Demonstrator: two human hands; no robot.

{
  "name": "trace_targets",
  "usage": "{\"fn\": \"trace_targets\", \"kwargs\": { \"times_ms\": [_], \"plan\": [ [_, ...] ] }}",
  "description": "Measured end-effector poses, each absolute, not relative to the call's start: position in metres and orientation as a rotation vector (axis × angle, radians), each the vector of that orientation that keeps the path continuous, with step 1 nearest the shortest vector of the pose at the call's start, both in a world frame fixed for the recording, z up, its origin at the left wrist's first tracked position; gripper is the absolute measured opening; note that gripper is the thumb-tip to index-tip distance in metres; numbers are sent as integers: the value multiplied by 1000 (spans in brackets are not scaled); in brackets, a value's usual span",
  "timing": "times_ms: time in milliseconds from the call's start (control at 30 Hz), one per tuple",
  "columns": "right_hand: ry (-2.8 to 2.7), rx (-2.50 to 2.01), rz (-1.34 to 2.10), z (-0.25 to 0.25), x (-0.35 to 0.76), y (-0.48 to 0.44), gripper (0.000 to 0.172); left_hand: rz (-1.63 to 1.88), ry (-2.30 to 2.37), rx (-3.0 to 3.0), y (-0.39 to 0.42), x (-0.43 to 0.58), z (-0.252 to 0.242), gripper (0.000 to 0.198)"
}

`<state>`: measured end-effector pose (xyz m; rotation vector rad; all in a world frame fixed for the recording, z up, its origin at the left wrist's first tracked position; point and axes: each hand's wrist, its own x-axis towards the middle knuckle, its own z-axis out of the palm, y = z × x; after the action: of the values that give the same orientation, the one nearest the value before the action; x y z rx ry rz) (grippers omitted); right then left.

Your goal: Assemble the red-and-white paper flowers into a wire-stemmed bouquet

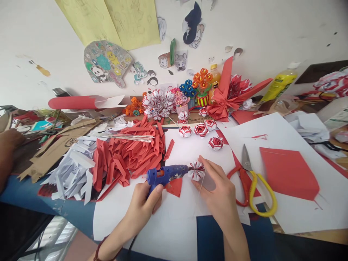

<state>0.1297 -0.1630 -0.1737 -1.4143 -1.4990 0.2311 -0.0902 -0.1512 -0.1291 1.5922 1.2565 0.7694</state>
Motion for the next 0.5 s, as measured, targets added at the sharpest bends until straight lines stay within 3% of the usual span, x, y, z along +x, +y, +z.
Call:
{"fn": "trace_targets", "kwargs": {
  "times_ms": [500],
  "plan": [
    [-1497, -1405, 239, -173, 130, -163, 58, 823, 1242, 1699, -154, -97, -144, 57]
  ]
}}
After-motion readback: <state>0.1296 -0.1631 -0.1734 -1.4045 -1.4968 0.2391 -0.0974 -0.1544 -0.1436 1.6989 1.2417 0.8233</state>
